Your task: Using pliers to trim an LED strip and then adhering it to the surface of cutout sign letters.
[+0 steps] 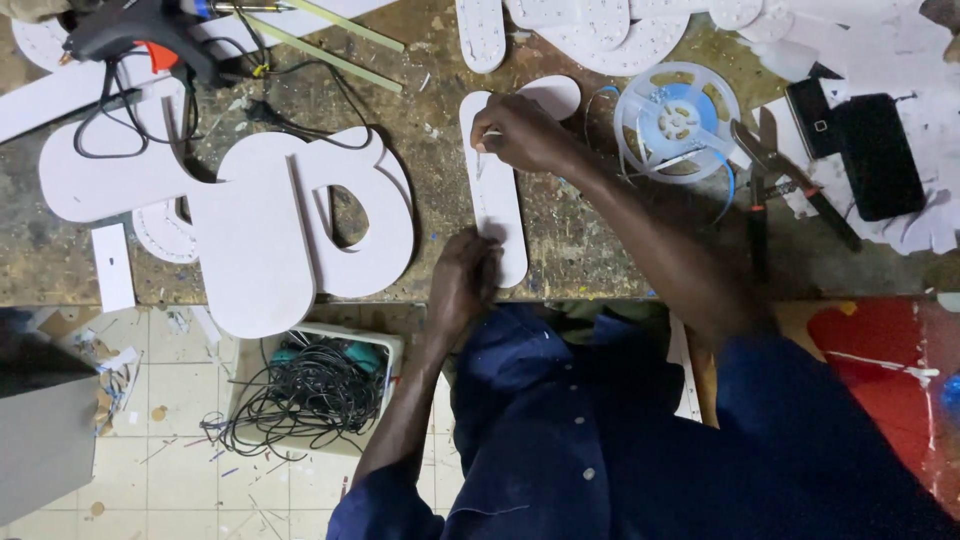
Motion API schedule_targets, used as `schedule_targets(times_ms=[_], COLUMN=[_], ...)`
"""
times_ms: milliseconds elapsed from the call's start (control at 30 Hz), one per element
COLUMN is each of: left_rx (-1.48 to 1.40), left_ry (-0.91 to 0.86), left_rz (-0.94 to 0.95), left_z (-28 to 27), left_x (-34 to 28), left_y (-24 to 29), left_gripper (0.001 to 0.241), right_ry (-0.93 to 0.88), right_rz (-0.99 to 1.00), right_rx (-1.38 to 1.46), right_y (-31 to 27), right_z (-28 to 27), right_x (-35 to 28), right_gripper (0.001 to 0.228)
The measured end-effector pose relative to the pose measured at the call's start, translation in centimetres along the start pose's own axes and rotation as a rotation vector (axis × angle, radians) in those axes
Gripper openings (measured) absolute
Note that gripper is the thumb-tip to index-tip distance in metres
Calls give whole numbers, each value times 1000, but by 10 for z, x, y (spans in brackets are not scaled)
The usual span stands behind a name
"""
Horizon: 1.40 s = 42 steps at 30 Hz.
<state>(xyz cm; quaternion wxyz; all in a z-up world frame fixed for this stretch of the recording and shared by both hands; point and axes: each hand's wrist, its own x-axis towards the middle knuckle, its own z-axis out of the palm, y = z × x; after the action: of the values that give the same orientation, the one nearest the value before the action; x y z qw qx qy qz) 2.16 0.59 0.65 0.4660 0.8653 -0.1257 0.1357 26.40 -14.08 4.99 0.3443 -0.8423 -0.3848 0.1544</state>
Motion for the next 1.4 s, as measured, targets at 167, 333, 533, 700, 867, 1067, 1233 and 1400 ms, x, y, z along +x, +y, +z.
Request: schedule_targets(times_ms=[167, 333, 533, 700, 867, 1067, 1233, 1400], left_rx=[-50, -51, -180, -189, -93, -128, -141, -109], left_ry=[34, 72, 48, 98, 109, 16, 62, 76], left_rz=[-41, -24, -36, -112, -60, -159, -117, -80], left_z=[-1, 10, -8, -35, -5, -11, -5, 2], left_x=[10, 4, 17, 88, 156, 162, 146, 146], left_y=[6, -8, 3, 9, -103, -91, -90, -108], left_gripper=[22, 18, 17, 20, 58, 70, 60, 49], right_ry=[110, 115, 185, 109, 43, 142, 220, 381], right_rz=[-78, -52, -51, 85, 101, -48, -86, -49], right_rx=[-138, -164, -139, -44, 211, 131, 63, -129], right_y=[23, 32, 13, 21, 28, 41, 35, 49], right_z=[30, 38, 32, 19, -5, -20, -3, 12], right_x=[21, 23, 17, 18, 6, 4, 24, 23], right_gripper=[14, 15, 92, 56, 34, 10, 21, 19])
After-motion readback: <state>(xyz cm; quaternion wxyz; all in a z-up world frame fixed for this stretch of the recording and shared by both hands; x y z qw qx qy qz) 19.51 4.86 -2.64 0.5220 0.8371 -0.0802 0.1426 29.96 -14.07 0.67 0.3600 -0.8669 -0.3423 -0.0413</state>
